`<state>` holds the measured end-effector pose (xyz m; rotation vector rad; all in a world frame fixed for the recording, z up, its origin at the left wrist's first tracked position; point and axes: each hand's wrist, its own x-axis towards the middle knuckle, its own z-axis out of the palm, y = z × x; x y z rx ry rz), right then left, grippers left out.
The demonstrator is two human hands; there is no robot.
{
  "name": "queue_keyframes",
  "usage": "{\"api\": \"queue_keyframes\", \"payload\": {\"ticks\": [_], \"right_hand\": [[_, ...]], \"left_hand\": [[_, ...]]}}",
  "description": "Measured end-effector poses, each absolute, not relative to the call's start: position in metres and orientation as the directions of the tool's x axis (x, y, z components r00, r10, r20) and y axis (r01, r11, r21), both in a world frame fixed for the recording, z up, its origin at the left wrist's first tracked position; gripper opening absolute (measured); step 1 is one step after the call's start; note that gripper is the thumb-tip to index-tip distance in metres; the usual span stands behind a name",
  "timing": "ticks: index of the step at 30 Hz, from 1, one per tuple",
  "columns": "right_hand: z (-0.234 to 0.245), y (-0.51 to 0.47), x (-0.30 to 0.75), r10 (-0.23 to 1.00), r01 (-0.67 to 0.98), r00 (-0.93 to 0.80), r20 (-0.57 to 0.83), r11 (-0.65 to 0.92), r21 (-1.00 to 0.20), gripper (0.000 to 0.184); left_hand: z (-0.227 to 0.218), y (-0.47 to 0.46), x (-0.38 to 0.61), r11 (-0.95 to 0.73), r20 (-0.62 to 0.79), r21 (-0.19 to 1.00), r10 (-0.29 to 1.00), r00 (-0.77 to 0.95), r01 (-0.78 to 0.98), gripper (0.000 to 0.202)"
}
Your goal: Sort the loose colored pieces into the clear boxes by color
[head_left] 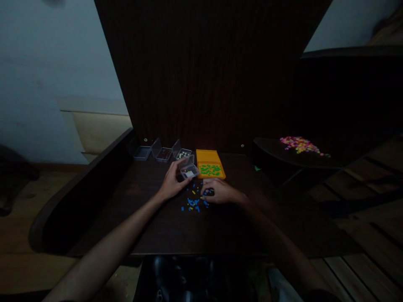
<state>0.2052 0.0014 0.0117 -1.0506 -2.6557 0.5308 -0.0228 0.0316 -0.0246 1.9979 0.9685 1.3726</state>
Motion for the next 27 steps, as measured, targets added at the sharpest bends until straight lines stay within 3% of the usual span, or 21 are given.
{"api": "queue_keyframes", "payload": {"ticks": [9,13,18,27], "right_hand": [[0.012,-0.001,0.198,0.669,0.591,-0.74,0.07,0.697,-0.406,0.01],[0.012,0.004,0.201,0.718,0.568,-0.683,0.135,0.637,-0.521,0.012],[0.009,0.01,0.207,0.841,0.536,-0.447,0.306,0.525,-0.661,0.023],[0.005,0.012,0.204,0.862,0.671,-0.412,0.296,0.507,-0.542,0.021]], "left_hand": [[-0.024,0.032,-0.024,-0.624,0.579,0.729,0.781,0.233,0.28,0.069],[-0.022,0.029,-0.021,-0.61,0.558,0.748,0.791,0.251,0.262,0.068],[-0.016,0.018,-0.013,-0.606,0.531,0.763,0.786,0.317,0.226,0.065],[-0.014,0.006,-0.005,-0.644,0.529,0.737,0.739,0.417,0.205,0.064]]}}
